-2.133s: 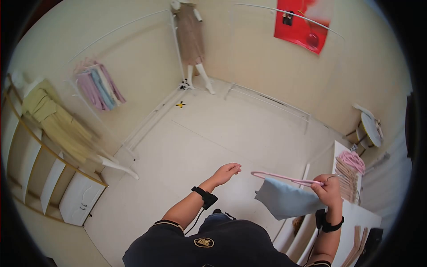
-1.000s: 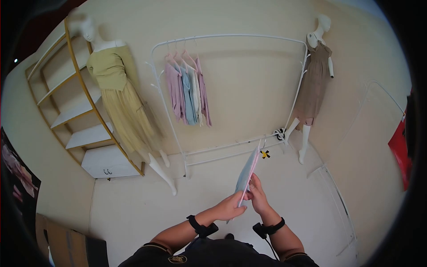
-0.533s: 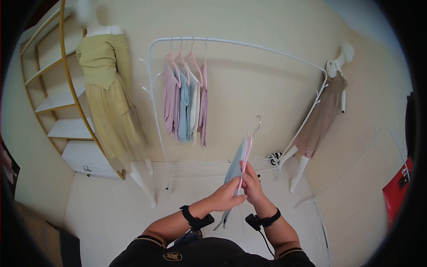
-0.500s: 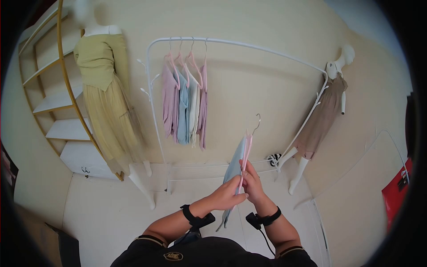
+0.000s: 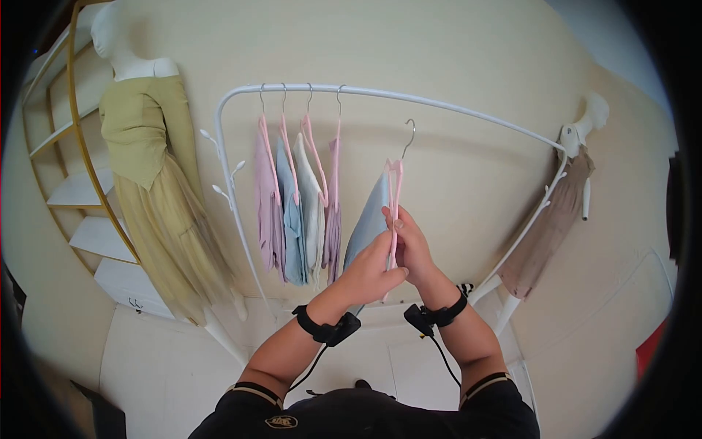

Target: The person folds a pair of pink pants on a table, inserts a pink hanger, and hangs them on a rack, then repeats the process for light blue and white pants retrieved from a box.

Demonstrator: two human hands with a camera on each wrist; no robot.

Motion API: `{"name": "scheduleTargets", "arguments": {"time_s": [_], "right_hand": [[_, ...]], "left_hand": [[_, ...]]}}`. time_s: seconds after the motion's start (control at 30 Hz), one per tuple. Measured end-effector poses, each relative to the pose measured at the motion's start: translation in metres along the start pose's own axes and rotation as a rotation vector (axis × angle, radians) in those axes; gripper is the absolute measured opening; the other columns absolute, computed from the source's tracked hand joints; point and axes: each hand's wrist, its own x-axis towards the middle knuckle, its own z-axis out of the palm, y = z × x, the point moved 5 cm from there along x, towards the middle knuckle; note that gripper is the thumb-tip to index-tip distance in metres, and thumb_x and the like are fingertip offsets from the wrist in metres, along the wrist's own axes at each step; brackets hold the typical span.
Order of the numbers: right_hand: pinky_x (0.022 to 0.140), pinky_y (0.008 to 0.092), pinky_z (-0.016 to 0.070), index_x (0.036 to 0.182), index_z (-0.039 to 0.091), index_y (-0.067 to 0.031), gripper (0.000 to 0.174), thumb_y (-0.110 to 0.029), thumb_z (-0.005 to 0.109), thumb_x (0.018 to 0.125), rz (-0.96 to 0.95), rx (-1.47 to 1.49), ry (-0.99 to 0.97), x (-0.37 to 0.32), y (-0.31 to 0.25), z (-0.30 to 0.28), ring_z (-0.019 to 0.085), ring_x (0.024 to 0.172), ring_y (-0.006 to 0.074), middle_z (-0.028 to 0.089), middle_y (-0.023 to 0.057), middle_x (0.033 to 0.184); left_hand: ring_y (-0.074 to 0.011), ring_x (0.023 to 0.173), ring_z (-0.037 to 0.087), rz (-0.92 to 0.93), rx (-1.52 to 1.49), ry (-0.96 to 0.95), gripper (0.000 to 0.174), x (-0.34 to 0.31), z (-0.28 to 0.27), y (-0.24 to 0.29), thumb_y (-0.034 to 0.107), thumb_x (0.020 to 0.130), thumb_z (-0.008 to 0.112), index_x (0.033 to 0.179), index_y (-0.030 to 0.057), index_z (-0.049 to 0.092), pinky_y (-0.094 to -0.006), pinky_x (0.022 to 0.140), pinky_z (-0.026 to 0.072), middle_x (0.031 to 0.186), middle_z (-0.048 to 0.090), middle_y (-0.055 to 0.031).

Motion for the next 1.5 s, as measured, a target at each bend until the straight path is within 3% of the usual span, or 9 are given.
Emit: {"name": "scheduleTargets", "arguments": {"time_s": [0.17, 0.47, 0.67, 0.8, 0.83, 0.93, 1.23, 1.4, 1.5], "right_hand": [[0.065, 0.0238, 0.0453, 0.133, 0.032, -0.0074, 0.056, -0.034, 0.049, 0.087, 0.065, 0.056, -0.045, 0.075, -0.026, -0.005, 0.054, 0.075, 0.0087, 0.053, 0.0004, 0.106], [0.059, 0.0230, 0.0461, 0.130, 0.033, -0.0029, 0.054, -0.029, 0.051, 0.086, 0.107, 0.087, -0.192, 0.176, -0.009, -0.027, 0.055, 0.072, 0.0085, 0.055, 0.0041, 0.091], [0.083, 0.0307, 0.0419, 0.136, 0.025, -0.0028, 0.060, -0.027, 0.050, 0.087, 0.132, 0.084, -0.258, 0.183, 0.027, -0.045, 0.054, 0.097, 0.0159, 0.052, 0.0089, 0.111], [0.106, 0.0309, 0.0156, 0.137, 0.020, 0.0006, 0.060, -0.020, 0.049, 0.089, -0.081, 0.151, -0.294, 0.170, 0.059, -0.060, 0.016, 0.133, 0.0219, 0.021, 0.0148, 0.143], [0.106, 0.0308, 0.0163, 0.137, 0.019, 0.0007, 0.059, -0.020, 0.046, 0.090, -0.115, 0.143, -0.294, 0.165, 0.074, -0.061, 0.018, 0.132, 0.0226, 0.022, 0.0152, 0.142], [0.106, 0.0308, 0.0171, 0.138, 0.018, 0.0015, 0.057, -0.023, 0.040, 0.092, -0.162, 0.073, -0.267, 0.137, 0.119, -0.069, 0.020, 0.132, 0.0241, 0.022, 0.0162, 0.142], [0.102, 0.0322, 0.0256, 0.131, 0.033, 0.0039, 0.062, -0.042, 0.038, 0.090, 0.421, -0.226, -0.303, 0.046, 0.314, -0.159, 0.037, 0.123, 0.0251, 0.041, 0.0196, 0.131], [0.088, 0.0419, 0.0396, 0.099, 0.060, 0.0034, 0.059, -0.051, 0.043, 0.083, 0.669, -1.135, -1.133, -0.059, 0.416, -0.266, 0.052, 0.101, 0.0383, 0.058, 0.0234, 0.105], [0.085, 0.0440, 0.0417, 0.093, 0.061, 0.0051, 0.059, -0.050, 0.043, 0.083, 0.947, -1.343, -1.208, -0.122, 0.456, -0.317, 0.055, 0.099, 0.0365, 0.060, 0.0243, 0.100]], "left_hand": [[-0.0268, 0.091, 0.054, -0.009, -0.004, 0.143, 0.039, 0.068, -0.025, -0.018, 0.009, 0.072, 0.053, 0.107, -0.0030, 0.043, -0.0332, 0.079, 0.0426, 0.096, 0.054, -0.0167], [-0.0143, 0.093, 0.053, -0.091, -0.267, 0.301, 0.039, 0.134, -0.049, -0.063, -0.001, 0.071, 0.046, 0.109, -0.0024, 0.048, -0.0251, 0.083, 0.0400, 0.101, 0.055, -0.0066], [-0.0171, 0.102, 0.051, -0.180, -0.305, 0.338, 0.050, 0.125, -0.043, -0.109, -0.002, 0.071, 0.045, 0.121, -0.0012, 0.043, -0.0276, 0.088, 0.0385, 0.110, 0.053, -0.0090], [-0.0238, 0.132, 0.021, -0.007, -0.104, 0.459, 0.083, 0.104, -0.033, -0.118, 0.026, 0.077, 0.063, 0.139, 0.0009, 0.013, -0.0342, 0.106, 0.0179, 0.141, 0.022, -0.0150], [-0.0244, 0.134, 0.014, 0.001, -0.055, 0.459, 0.102, 0.095, -0.028, -0.128, 0.052, 0.074, 0.063, 0.139, -0.0003, 0.005, -0.0352, 0.107, 0.0133, 0.144, 0.014, -0.0151], [-0.0260, 0.134, 0.013, -0.072, -0.129, 0.504, 0.106, 0.065, -0.009, -0.167, 0.061, 0.073, 0.058, 0.139, -0.0013, 0.004, -0.0357, 0.108, 0.0117, 0.144, 0.012, -0.0160], [-0.0287, 0.127, 0.032, -1.109, 0.050, -0.027, 0.080, -0.166, 0.051, -0.284, 0.051, 0.085, 0.046, 0.138, -0.0001, 0.016, -0.0349, 0.103, 0.0268, 0.136, 0.032, -0.0214], [-0.0231, 0.105, 0.051, -1.461, -0.172, 0.349, 0.066, -0.376, 0.051, -0.273, 0.050, 0.084, 0.048, 0.127, 0.0010, 0.042, -0.0333, 0.089, 0.0422, 0.123, 0.048, -0.0152], [-0.0224, 0.096, 0.054, -1.643, -0.133, 0.298, 0.063, -0.480, 0.072, -0.249, 0.052, 0.083, 0.047, 0.121, 0.0030, 0.049, -0.0324, 0.080, 0.0456, 0.114, 0.054, -0.0149]]}}
